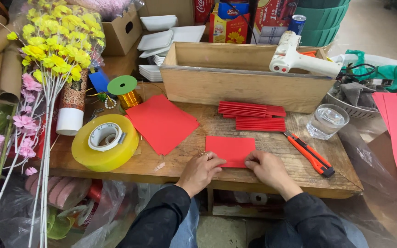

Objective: Folding small red paper squares in half on a wooden workbench

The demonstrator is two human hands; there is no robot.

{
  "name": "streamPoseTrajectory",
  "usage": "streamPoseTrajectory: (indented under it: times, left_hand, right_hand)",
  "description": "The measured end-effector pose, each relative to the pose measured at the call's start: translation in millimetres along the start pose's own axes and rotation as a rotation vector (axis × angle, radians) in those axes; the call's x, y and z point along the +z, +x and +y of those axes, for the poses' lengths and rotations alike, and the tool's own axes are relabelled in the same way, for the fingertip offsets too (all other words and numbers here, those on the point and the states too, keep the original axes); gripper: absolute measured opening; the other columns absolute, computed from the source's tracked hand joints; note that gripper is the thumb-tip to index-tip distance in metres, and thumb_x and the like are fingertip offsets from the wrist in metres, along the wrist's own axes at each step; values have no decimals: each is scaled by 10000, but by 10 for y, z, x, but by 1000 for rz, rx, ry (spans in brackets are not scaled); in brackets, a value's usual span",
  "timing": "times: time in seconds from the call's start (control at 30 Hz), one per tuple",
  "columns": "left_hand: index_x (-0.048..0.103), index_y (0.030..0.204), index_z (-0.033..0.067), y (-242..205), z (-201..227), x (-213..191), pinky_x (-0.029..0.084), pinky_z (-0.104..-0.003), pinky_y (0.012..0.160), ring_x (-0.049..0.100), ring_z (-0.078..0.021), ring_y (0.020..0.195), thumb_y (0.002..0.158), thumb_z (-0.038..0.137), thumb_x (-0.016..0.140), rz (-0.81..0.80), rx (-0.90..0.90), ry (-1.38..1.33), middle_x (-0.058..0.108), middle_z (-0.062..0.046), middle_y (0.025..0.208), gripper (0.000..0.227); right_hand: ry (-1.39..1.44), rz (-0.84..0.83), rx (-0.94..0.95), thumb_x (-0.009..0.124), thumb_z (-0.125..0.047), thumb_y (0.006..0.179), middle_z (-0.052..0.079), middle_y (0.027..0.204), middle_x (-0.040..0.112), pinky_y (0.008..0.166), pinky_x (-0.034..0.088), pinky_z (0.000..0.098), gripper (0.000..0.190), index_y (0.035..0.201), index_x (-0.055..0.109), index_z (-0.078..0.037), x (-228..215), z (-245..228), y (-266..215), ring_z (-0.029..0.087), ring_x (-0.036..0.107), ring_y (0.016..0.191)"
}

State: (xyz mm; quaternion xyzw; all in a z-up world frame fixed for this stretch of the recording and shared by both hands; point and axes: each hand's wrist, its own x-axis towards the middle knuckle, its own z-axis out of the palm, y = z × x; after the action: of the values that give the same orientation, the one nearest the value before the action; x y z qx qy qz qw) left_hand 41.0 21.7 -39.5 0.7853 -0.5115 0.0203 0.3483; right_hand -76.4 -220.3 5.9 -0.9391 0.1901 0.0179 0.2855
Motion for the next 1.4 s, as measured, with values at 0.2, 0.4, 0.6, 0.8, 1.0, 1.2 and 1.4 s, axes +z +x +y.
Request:
streamPoseTrajectory:
  times: [0.2,0.4,0.6,0.8,1.0,1.2,1.4]
  left_hand:
    - [787,1049,218,53,-102,74,559,-415,874,673,-315,989,954,262,731,18,-34,-10,686,-39,1006,119]
    - [829,986,227,94,-189,200,555,-387,887,665,-282,1008,892,253,792,20,-121,-28,725,-22,992,105]
    - [834,964,227,108,-139,179,550,-391,871,663,-281,996,858,235,815,12,-172,-40,729,-22,983,108]
    - [832,965,237,108,-117,180,552,-373,860,658,-266,983,852,236,812,5,-196,-30,718,-4,981,114]
    - [833,964,241,116,-73,144,553,-385,856,656,-276,984,852,234,801,-9,-211,1,709,-9,982,117]
    - [836,951,248,126,-132,238,564,-403,850,662,-290,980,841,226,799,-7,-221,50,703,-14,975,118]
    - [833,934,234,79,-226,376,565,-417,853,652,-312,974,834,205,781,17,-194,75,682,-29,970,116]
  right_hand:
    - [31,15,14,721,-356,922,93,1123,809,1007,548,510,219,1082,816,-241,-17,-7,10,357,713,1191]
    - [33,73,-10,735,-364,915,105,1120,783,1023,547,495,228,1083,810,-228,2,10,-23,359,702,1191]
    - [31,105,-32,758,-368,902,101,1087,768,1010,551,497,205,1048,811,-234,92,99,-11,359,704,1168]
    - [12,126,-52,766,-353,889,112,1027,744,993,551,505,179,1013,805,-229,132,130,-6,382,700,1130]
    - [-9,129,-62,776,-359,879,101,1011,739,987,553,505,170,995,803,-236,147,134,2,379,702,1119]
    - [6,116,-65,797,-345,864,105,998,734,965,559,485,165,991,811,-240,194,205,62,370,709,1097]
    - [62,46,-99,777,-260,865,132,1019,771,976,561,488,160,1009,835,-220,112,307,193,371,720,1127]
